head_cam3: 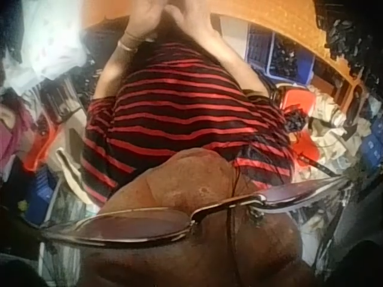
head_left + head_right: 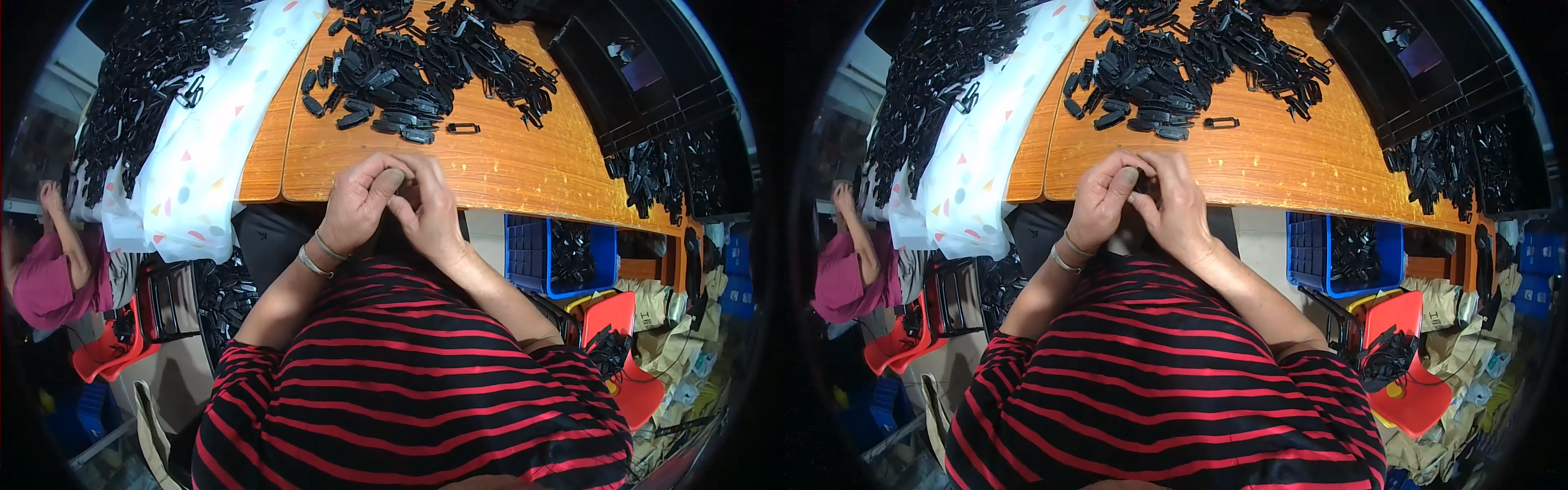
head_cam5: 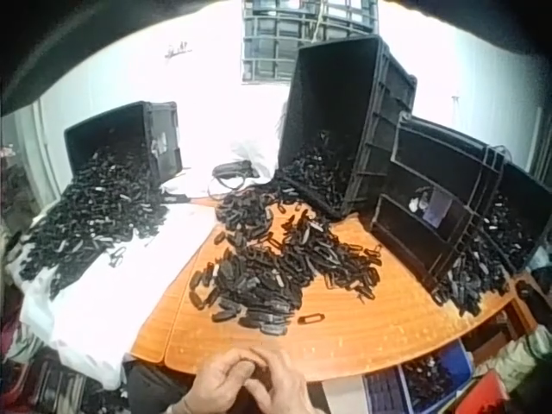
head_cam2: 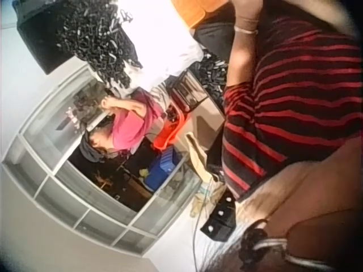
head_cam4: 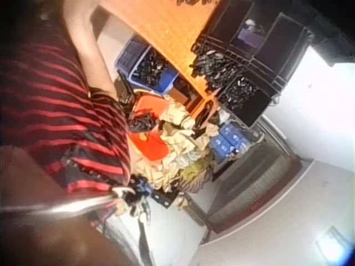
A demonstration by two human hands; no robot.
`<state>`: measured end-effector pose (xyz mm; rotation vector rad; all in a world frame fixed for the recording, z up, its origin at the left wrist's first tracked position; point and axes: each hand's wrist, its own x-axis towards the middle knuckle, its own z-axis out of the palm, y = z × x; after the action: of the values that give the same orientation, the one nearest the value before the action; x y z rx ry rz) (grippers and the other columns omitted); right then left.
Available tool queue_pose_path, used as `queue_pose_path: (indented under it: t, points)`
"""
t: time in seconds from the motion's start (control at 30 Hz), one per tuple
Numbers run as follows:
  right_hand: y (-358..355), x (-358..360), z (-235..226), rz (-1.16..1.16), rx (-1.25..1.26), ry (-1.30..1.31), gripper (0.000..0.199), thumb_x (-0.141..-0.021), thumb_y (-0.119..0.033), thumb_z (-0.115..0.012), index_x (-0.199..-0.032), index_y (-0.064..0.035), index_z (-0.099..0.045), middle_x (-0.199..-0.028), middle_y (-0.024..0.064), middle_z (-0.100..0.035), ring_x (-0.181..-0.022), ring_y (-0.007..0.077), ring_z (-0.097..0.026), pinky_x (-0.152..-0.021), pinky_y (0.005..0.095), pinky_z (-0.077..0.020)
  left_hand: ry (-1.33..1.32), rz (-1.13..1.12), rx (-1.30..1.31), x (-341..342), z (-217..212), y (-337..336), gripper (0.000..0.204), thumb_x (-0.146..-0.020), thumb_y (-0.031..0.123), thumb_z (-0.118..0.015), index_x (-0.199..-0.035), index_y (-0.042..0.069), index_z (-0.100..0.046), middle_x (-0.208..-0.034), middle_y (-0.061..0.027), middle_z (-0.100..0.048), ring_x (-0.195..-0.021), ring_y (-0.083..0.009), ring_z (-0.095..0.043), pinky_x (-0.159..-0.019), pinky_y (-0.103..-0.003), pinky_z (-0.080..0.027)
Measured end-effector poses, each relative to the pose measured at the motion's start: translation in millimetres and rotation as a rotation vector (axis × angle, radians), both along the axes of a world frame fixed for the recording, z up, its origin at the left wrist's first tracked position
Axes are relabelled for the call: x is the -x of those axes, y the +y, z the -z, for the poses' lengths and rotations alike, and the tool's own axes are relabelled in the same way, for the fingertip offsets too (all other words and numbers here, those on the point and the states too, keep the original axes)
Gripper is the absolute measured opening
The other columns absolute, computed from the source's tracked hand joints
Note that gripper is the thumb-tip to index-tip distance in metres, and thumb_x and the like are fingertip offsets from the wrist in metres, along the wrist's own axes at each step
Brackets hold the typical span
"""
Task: Manually snapping together small black plastic buckle components on a wooden assembly table.
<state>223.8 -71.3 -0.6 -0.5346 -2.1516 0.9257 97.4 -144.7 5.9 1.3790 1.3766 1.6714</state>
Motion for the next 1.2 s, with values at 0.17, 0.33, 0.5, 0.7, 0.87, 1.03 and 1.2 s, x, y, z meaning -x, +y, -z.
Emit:
queue_pose_path:
  t: [0.17,0.33,0.5,0.7,0.87,1.03,1.2]
  points:
    - [-10,4,0,-0.079,0.123,0.134,0.044,-0.081,0.001,-0.066,-0.122,0.0011,-0.051,-0.104,0.0157,-0.056,-0.094,0.0280,-0.060,-0.079,0.0325,-0.0485,0.113,-0.035,0.026,2,-10,1,0.021,-0.097,0.017,-0.054,-0.088,-0.001,-0.062,-0.075,-0.0041,-0.062,-0.070,-0.0103,-0.058,-0.063,-0.026,-0.047]
    - [-9,1,13,-0.085,0.214,0.035,0.042,-0.083,0.000,-0.066,-0.122,0.0011,-0.050,-0.097,0.0119,-0.056,-0.090,0.0210,-0.059,-0.078,0.0299,-0.0478,-0.032,-0.031,0.090,-1,10,2,0.024,-0.097,0.017,-0.054,-0.084,-0.001,-0.060,-0.070,-0.0029,-0.059,-0.067,-0.0090,-0.055,-0.060,-0.025,-0.045]
    - [-1,-3,14,-0.119,0.269,-0.115,0.041,-0.084,-0.001,-0.065,-0.122,0.0006,-0.050,-0.097,0.0085,-0.057,-0.088,0.0150,-0.056,-0.077,0.0272,-0.0474,-0.155,0.025,0.124,0,17,7,0.024,-0.099,0.018,-0.054,-0.087,-0.001,-0.062,-0.075,-0.0018,-0.061,-0.071,-0.0085,-0.056,-0.065,-0.024,-0.046]
    - [12,-1,5,-0.137,0.327,0.163,0.042,-0.082,0.010,-0.061,-0.121,-0.0021,-0.052,-0.105,0.0088,-0.061,-0.092,0.0151,-0.062,-0.075,0.0275,-0.0504,0.108,0.021,-0.037,-3,-11,10,0.021,-0.096,0.020,-0.057,-0.102,0.000,-0.061,-0.090,-0.0068,-0.062,-0.080,-0.0151,-0.060,-0.073,-0.026,-0.047]
    - [20,-1,-1,-0.198,0.324,0.185,0.045,-0.082,0.014,-0.057,-0.124,-0.0026,-0.051,-0.106,0.0062,-0.060,-0.088,0.0102,-0.059,-0.073,0.0236,-0.0491,0.416,-0.068,-0.185,-3,-19,13,0.023,-0.088,0.017,-0.065,-0.104,0.001,-0.061,-0.092,-0.0120,-0.062,-0.081,-0.0256,-0.062,-0.071,-0.030,-0.048]
    - [16,-6,-2,-0.190,0.233,0.159,0.045,-0.081,0.012,-0.060,-0.124,-0.0024,-0.052,-0.104,0.0080,-0.061,-0.084,0.0124,-0.061,-0.070,0.0249,-0.0497,0.465,-0.089,-0.192,-5,-22,9,0.018,-0.087,0.015,-0.065,-0.098,0.001,-0.062,-0.086,-0.0111,-0.062,-0.077,-0.0265,-0.063,-0.068,-0.031,-0.048]
    - [13,-5,5,-0.181,0.122,0.171,0.037,-0.083,-0.005,-0.068,-0.118,-0.0033,-0.056,-0.094,0.0122,-0.064,-0.075,0.0218,-0.065,-0.065,0.0297,-0.0504,0.364,-0.096,-0.111,-11,-19,2,0.016,-0.092,0.016,-0.061,-0.096,0.000,-0.061,-0.081,-0.0088,-0.062,-0.073,-0.0195,-0.062,-0.068,-0.028,-0.048]
